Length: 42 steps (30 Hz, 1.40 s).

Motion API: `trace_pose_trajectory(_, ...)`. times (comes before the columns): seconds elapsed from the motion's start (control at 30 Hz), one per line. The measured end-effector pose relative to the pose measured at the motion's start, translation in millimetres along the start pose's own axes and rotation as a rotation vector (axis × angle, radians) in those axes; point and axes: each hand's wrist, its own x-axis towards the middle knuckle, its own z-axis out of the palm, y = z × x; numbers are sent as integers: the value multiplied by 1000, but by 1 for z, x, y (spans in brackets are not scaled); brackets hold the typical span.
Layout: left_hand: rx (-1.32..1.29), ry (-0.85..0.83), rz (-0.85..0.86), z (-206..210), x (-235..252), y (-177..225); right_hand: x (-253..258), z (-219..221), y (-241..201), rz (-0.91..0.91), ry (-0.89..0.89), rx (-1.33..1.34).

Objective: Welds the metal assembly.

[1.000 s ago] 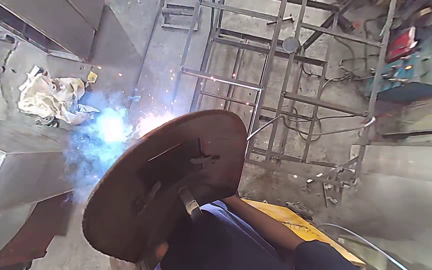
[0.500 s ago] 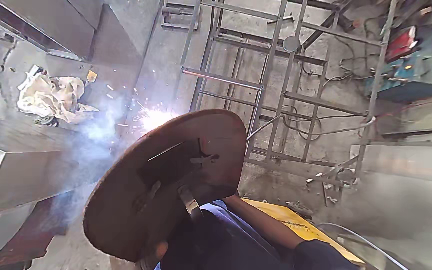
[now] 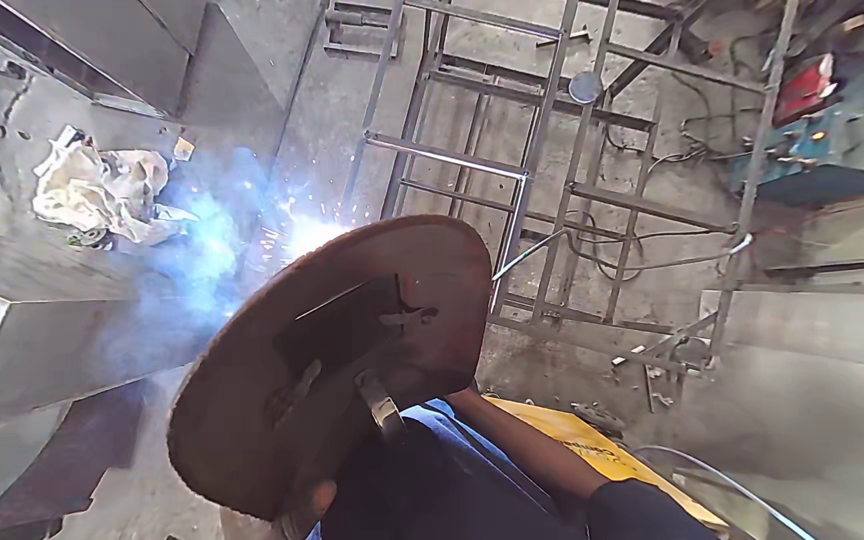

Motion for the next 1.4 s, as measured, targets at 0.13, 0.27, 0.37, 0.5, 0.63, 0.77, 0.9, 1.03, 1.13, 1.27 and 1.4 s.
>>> trace_pose_trajectory(0.13,15,-17,-11,-4,-3,-2,8,3,30,-98,4,-43)
trace_pose_trajectory(0.27,-18,-19,-23,-2,-1,-1,21,3,73,-142,-30,-159)
trace_pose_trajectory(0.37,-6,-30,-25,-7,-2,-4,18,5,55,-72,5,-151)
trace_pose_trajectory(0.5,7,-50,-4,-11,-2,-6,18,4,52,-45,-31,-265)
trace_pose_trajectory(0.63,-41,-60,32,-20,-6,-13,16,5,40,-30,-22,-241)
trace_pose_trajectory(0.77,-21,-58,20,-20,-7,-11,14,6,34,-55,-14,-264)
trace_pose_trajectory(0.9,-17,-28,18,-25,-13,-19,14,5,32,-25,-28,-227)
trace_pose_trajectory(1.03,-51,-51,33,-16,-5,-12,19,6,54,-95,-11,-162)
trace_pose_trajectory(1.13,-20,-66,47,-19,-7,-14,16,6,47,-82,-14,-234)
trace_pose_trajectory(1.27,13,-33,2,-4,0,-2,16,2,47,-126,-44,-147)
trace_pose_trajectory(1.4,31,-31,3,-11,-5,-8,17,3,44,-105,-29,-124)
